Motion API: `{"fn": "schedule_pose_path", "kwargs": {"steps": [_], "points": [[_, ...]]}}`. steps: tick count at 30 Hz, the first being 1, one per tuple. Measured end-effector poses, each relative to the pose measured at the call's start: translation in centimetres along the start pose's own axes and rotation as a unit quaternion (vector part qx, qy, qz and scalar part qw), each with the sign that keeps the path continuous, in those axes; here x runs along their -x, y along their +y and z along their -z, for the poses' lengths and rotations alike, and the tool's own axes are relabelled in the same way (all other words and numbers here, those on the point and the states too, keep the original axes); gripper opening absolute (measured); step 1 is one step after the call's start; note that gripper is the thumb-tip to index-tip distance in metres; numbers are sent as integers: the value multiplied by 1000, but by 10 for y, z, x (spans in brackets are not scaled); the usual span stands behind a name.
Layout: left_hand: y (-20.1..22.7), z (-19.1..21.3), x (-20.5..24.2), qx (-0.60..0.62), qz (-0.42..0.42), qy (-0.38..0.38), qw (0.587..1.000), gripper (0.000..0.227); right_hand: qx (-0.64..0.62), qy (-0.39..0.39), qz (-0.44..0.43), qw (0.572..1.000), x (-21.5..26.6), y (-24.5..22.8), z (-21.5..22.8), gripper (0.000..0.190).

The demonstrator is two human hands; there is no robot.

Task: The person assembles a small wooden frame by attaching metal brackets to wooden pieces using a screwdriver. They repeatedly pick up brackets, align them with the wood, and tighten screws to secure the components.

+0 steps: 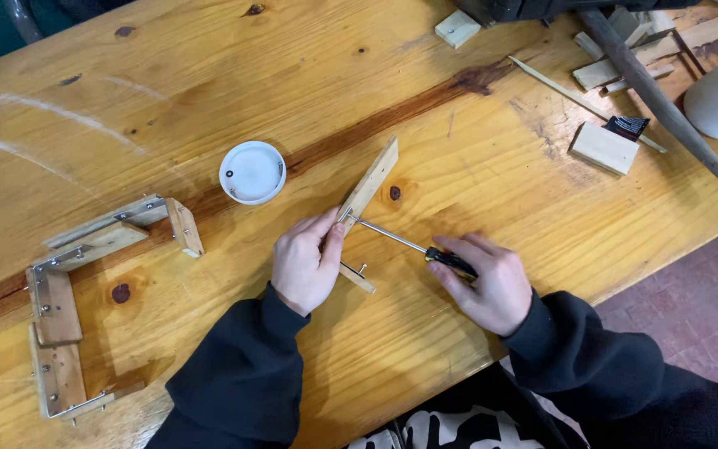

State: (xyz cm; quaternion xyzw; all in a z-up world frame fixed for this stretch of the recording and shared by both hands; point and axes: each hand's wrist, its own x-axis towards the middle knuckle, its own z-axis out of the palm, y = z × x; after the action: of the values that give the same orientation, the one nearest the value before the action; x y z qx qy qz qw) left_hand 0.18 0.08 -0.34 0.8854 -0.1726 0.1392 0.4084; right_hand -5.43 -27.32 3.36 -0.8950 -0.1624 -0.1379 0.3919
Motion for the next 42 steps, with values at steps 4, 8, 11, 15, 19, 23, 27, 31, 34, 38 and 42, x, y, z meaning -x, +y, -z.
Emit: {"fn": "schedule_pose_path", "kwargs": {"steps": [4, 8, 11, 15, 19, 23, 27, 31, 34, 38, 42], "points": [[0, -1, -1, -19, 19, -1, 1000, 30, -29, -46, -11, 998, 1, 8, -2, 21], [4, 1, -12, -39, 62, -19, 997, 36, -32, 7, 10, 999, -3, 4, -2, 21], [9, 2, -16, -43, 92, -37, 994, 39, -38, 29, 8, 999, -3, 1, -2, 24], [12, 1, -18, -42, 145, -57, 987, 37, -47, 10, -14, 999, 2, 8, -3, 24], [15, 1, -19, -53, 164, -51, 984, 31, -43, -23, -26, 998, 1, 6, -1, 21], [15, 3, -19, -52, 164, -52, 984, 28, -25, 25, 13, 999, 3, 3, -1, 21], [11, 2, -15, -42, 153, -48, 986, 29, -27, 53, 10, 998, 1, 2, -2, 27], [9, 5, -13, -30, 142, -43, 989, 30, -53, 3, -16, 998, 0, 9, 0, 22], [7, 6, -12, -17, 132, -36, 990, 29, -65, -29, -10, 997, 3, 17, -3, 19], [7, 4, -13, 10, 125, -22, 992, 26, -59, 7, 31, 998, -3, 9, 2, 18], [5, 5, -13, 57, 135, -16, 989, 24, -68, 31, 33, 997, -2, 6, 3, 19]]}}
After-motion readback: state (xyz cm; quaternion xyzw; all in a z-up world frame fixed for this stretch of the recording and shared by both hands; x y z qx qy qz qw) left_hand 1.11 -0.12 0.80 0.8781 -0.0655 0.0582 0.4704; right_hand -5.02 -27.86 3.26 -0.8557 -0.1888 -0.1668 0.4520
